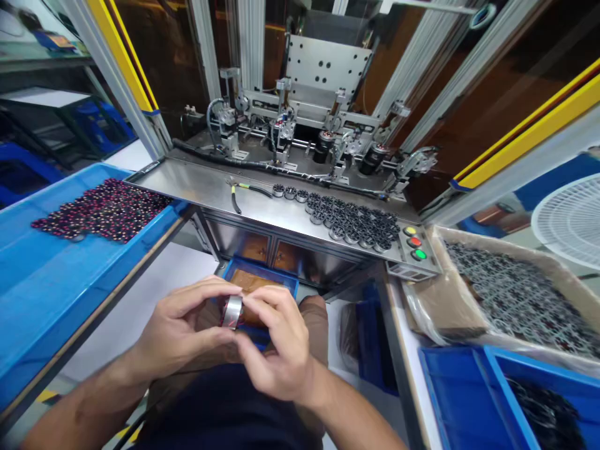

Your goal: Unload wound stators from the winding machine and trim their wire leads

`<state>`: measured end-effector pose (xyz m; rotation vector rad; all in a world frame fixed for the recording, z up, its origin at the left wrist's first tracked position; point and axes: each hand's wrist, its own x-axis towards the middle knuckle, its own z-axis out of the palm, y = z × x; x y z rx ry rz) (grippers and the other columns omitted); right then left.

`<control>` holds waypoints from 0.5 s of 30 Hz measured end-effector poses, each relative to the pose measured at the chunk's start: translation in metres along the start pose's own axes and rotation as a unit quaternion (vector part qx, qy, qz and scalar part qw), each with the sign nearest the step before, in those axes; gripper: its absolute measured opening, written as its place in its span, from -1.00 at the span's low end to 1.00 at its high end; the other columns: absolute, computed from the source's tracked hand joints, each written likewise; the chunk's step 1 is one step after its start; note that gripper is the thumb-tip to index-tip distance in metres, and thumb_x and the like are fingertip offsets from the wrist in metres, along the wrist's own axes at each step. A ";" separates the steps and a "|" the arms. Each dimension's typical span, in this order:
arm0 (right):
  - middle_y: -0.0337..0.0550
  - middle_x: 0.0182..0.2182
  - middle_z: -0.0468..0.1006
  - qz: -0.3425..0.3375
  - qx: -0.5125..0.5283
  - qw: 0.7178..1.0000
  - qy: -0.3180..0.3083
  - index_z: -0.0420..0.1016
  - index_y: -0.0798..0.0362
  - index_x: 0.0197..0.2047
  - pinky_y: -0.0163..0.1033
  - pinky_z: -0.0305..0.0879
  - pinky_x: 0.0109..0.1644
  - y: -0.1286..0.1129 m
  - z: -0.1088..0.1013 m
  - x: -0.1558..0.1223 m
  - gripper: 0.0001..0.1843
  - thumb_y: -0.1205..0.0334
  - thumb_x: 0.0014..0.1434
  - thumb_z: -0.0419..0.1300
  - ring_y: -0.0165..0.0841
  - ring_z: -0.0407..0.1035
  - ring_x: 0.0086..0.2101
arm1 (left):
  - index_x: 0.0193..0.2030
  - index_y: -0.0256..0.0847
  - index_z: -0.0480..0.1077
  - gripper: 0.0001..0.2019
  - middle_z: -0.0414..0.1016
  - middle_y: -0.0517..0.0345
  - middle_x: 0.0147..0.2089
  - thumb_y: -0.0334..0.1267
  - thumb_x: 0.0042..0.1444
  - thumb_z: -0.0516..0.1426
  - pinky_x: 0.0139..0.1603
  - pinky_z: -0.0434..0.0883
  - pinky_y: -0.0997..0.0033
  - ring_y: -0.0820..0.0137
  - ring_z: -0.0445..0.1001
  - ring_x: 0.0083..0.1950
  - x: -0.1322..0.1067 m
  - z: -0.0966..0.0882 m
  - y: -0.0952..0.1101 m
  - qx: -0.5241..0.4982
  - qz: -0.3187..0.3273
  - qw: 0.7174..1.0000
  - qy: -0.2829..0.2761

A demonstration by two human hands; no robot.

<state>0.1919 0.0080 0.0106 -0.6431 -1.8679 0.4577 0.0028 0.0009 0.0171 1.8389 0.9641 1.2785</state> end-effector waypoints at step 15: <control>-0.22 -0.41 0.39 0.300 0.229 0.926 0.018 0.41 0.04 -0.40 -0.26 0.26 -0.23 -0.002 -0.001 -0.004 -0.82 0.23 0.26 0.19 -0.40 0.31 -0.35 | 0.05 -0.07 0.42 -0.55 0.51 0.06 0.05 -0.47 0.02 0.31 0.09 0.48 0.38 0.31 0.48 0.11 -0.006 0.003 -0.006 -0.042 -0.006 0.998 0.034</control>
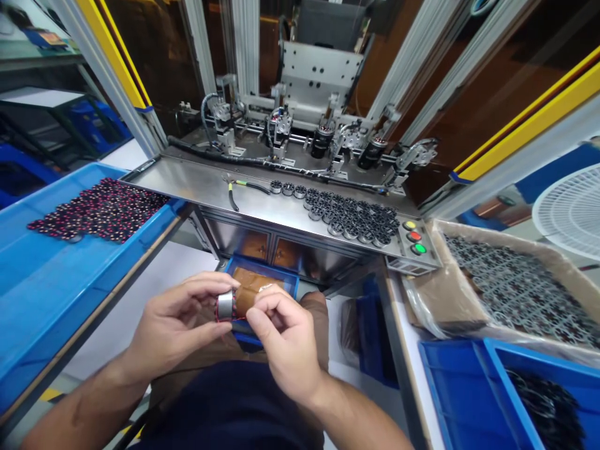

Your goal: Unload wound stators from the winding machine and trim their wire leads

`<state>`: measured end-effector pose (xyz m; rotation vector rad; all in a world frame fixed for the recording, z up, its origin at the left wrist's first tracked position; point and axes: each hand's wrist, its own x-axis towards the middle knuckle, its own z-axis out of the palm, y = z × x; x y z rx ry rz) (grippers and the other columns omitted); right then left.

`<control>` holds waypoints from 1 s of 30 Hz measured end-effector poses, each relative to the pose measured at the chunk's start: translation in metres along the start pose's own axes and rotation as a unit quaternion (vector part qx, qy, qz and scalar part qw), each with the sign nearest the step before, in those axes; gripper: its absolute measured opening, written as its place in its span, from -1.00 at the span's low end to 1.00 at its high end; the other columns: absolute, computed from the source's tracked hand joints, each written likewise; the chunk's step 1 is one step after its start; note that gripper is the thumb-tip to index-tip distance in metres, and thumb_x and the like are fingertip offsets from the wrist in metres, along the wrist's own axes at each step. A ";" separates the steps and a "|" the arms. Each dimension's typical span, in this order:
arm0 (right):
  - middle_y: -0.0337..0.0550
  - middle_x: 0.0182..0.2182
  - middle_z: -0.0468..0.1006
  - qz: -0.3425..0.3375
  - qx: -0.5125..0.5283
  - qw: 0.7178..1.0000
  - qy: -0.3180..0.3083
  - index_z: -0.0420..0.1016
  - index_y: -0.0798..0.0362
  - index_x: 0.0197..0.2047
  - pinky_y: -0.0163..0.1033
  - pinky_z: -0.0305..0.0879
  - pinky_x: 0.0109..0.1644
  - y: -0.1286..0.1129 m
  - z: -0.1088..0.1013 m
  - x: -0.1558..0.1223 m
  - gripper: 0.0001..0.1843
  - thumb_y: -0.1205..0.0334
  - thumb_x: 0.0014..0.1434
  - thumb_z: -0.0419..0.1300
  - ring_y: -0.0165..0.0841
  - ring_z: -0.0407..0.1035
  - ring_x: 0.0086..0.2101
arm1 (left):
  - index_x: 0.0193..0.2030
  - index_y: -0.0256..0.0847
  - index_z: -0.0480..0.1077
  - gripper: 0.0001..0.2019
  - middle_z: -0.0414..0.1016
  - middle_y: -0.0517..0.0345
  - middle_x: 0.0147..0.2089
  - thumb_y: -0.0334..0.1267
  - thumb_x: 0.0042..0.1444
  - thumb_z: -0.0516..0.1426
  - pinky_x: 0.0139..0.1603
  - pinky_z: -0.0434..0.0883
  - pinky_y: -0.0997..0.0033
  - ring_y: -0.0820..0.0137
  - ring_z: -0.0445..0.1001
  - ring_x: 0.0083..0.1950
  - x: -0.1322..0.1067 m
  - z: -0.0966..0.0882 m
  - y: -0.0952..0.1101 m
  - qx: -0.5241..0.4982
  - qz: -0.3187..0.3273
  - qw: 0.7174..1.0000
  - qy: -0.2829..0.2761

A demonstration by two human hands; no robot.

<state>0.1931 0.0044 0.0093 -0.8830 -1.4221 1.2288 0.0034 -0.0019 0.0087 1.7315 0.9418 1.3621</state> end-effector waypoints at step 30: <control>-0.03 -0.31 0.53 -0.363 -0.412 0.808 -0.214 0.49 0.15 -0.21 -0.09 0.35 -0.14 -0.065 -0.007 0.032 -0.91 0.34 0.24 0.18 -0.27 0.35 -0.25 | 0.08 -0.22 0.42 -0.56 0.54 -0.04 0.08 -0.54 0.04 0.25 0.13 0.47 0.41 0.34 0.52 0.09 -0.004 -0.019 0.010 0.136 0.111 0.982 -0.067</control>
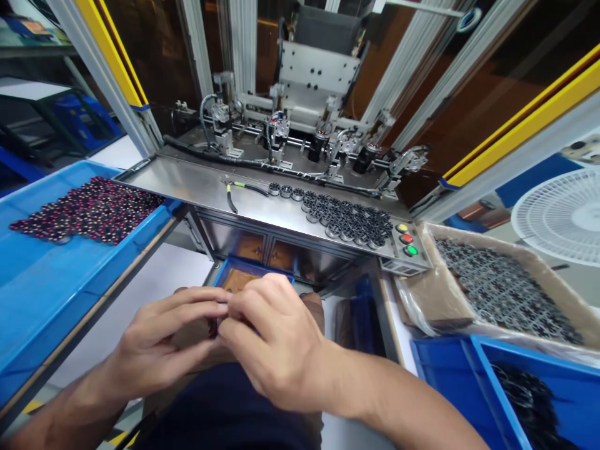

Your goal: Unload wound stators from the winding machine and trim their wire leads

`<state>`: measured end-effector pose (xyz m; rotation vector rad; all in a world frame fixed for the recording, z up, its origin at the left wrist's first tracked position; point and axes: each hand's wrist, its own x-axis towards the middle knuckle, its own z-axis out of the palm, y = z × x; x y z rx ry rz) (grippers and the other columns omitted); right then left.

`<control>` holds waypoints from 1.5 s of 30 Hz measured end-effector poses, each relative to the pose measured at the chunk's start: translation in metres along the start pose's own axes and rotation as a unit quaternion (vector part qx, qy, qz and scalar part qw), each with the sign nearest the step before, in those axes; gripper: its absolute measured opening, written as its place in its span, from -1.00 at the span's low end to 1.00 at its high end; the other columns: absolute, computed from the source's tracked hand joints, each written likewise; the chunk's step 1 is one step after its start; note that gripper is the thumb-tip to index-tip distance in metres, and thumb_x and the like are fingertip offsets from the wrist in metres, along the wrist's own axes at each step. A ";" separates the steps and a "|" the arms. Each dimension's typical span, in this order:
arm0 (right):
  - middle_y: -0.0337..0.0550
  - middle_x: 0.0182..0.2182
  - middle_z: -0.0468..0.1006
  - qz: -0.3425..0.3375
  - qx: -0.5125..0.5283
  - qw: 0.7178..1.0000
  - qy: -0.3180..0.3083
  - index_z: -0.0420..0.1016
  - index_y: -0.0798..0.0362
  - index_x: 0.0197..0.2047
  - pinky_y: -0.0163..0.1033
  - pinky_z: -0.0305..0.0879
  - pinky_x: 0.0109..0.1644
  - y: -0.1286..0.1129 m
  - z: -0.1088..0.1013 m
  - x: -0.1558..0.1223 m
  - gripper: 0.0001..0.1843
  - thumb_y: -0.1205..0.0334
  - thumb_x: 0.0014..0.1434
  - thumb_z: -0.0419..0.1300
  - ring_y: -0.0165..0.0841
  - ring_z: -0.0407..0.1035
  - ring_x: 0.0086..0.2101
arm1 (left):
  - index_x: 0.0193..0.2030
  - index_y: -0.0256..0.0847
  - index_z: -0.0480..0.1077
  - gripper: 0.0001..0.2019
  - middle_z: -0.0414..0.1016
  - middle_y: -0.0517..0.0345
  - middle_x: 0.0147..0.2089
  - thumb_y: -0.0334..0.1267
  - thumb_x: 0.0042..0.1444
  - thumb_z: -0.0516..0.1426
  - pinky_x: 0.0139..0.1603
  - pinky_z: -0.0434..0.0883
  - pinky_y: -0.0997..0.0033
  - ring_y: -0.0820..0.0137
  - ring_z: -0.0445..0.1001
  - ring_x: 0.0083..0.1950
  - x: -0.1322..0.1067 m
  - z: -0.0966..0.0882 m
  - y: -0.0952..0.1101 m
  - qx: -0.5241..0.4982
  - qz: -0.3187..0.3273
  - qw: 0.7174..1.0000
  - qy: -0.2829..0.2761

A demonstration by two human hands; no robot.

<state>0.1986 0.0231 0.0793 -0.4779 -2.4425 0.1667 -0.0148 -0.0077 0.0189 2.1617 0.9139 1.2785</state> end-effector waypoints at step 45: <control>-0.15 -0.24 0.48 0.354 0.381 0.854 -0.009 0.16 -0.08 0.21 -0.20 0.47 -0.18 0.021 0.078 -0.068 -0.46 0.15 0.21 0.23 -0.36 0.44 -0.33 | 0.03 -0.16 0.48 -0.64 0.63 0.04 -0.03 -0.46 0.08 0.28 -0.01 0.54 0.43 0.35 0.61 -0.05 -0.009 -0.009 -0.011 -0.298 -0.242 0.891 0.241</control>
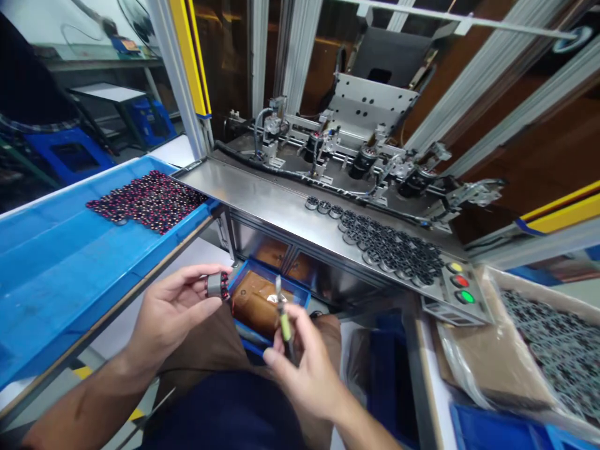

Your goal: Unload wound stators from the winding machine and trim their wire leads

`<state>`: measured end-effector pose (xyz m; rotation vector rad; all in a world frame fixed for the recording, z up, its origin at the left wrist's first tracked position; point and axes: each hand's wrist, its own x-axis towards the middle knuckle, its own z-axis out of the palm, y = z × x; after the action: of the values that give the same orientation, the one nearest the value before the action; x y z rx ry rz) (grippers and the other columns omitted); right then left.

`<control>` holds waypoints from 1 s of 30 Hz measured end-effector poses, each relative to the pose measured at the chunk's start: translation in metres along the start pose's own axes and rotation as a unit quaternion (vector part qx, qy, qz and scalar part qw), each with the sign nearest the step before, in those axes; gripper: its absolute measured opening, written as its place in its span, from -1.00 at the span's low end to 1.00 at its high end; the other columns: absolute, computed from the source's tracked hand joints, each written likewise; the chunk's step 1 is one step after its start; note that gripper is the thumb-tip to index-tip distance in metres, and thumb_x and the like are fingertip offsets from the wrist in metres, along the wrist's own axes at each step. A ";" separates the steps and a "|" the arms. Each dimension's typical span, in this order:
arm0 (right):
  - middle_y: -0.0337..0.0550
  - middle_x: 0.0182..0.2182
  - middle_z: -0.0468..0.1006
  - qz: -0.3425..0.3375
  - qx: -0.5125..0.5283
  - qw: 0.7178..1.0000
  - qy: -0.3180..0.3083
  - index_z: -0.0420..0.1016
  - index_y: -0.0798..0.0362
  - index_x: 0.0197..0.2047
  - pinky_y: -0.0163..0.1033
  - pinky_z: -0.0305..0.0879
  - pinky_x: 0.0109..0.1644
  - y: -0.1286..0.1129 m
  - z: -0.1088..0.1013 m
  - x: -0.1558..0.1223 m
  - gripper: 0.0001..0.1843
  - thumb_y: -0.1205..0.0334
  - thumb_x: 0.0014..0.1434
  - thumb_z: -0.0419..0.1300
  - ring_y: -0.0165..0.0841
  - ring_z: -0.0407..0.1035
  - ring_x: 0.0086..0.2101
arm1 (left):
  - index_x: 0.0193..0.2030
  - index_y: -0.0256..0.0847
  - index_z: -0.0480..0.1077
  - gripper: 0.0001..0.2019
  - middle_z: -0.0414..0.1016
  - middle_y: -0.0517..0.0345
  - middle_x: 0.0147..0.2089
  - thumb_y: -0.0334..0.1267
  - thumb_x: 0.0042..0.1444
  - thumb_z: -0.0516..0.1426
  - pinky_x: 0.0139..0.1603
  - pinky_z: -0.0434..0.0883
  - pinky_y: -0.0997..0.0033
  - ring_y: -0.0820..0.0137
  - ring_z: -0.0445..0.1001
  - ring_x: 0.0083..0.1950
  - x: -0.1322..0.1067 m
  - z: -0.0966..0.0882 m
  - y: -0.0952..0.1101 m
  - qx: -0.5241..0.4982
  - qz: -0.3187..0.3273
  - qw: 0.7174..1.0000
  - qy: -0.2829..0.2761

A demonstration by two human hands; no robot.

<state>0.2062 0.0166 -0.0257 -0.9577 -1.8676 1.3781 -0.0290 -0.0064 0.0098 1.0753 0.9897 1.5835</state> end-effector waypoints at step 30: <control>-0.14 -0.29 0.51 -0.164 -0.044 0.985 0.008 0.17 -0.05 0.32 -0.18 0.44 -0.15 -0.005 0.015 -0.018 -0.22 0.53 0.03 0.11 -0.33 0.43 -0.30 | 0.02 -0.12 0.49 -0.68 0.55 0.09 0.06 -0.44 0.12 0.25 0.10 0.48 0.45 0.36 0.55 0.04 -0.004 0.025 -0.007 0.000 0.012 0.997 -0.071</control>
<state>0.2025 -0.0069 -0.0264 -0.6612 -1.9828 1.0968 -0.0031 -0.0060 0.0093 1.1868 0.8848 1.5029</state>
